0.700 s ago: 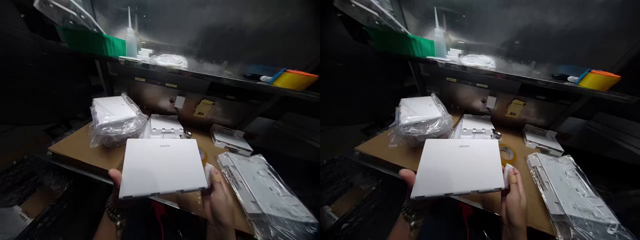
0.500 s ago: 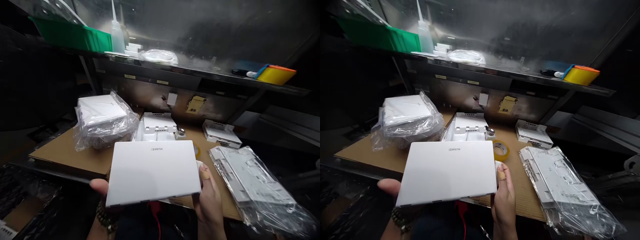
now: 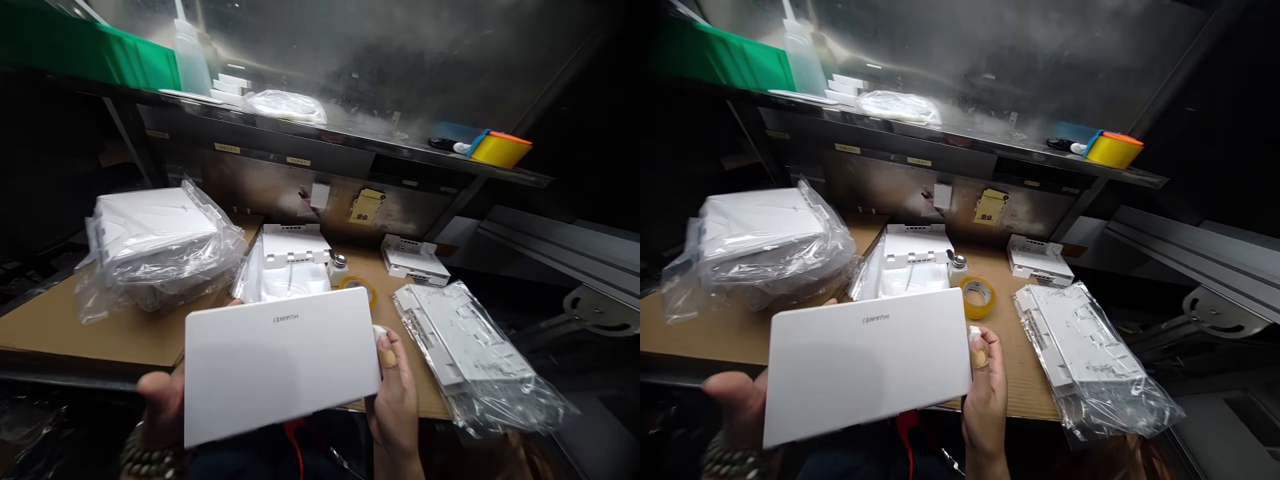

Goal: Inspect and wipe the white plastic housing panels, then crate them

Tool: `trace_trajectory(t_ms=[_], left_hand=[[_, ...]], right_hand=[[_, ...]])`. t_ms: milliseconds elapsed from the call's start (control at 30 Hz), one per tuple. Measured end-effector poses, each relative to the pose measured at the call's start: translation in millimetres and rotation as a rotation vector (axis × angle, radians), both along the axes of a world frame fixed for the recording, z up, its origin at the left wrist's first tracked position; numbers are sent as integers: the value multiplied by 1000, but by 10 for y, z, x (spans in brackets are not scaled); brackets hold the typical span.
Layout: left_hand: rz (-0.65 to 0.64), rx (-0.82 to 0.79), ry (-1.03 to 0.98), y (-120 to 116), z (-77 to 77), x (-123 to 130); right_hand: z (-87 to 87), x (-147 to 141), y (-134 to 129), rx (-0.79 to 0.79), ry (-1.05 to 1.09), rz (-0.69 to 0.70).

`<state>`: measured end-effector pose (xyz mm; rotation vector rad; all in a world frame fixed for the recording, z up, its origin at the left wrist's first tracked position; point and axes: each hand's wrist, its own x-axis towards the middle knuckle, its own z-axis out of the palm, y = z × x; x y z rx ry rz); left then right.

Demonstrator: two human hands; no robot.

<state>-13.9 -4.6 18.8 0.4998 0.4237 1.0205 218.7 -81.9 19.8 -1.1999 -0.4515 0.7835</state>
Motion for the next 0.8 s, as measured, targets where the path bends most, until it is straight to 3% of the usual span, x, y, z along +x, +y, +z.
trace_trajectory(t_ms=[100,200,267,333,400,467,533,800], left_hand=[[74,-118,490,77,26,-168],[213,-22,682,119,6,-208],[290,231,755,134,-6,-223],[290,599,776,160,9,-242],[240,905,742,195,54,-245],[211,1039,714,228,109,-219],[191,1059,694,249,149,-172],[153,982,673,220,167,-75]], right_hand=[[-134,77,-43,76,-118,24],[-178,185,-36,126,-258,-19],[-117,261,-23,106,-344,-91],[-10,320,-30,61,-309,-77],[97,343,-59,20,-171,55],[164,330,-92,0,-48,202],[181,300,-110,-12,17,251],[136,254,-104,-44,81,183]])
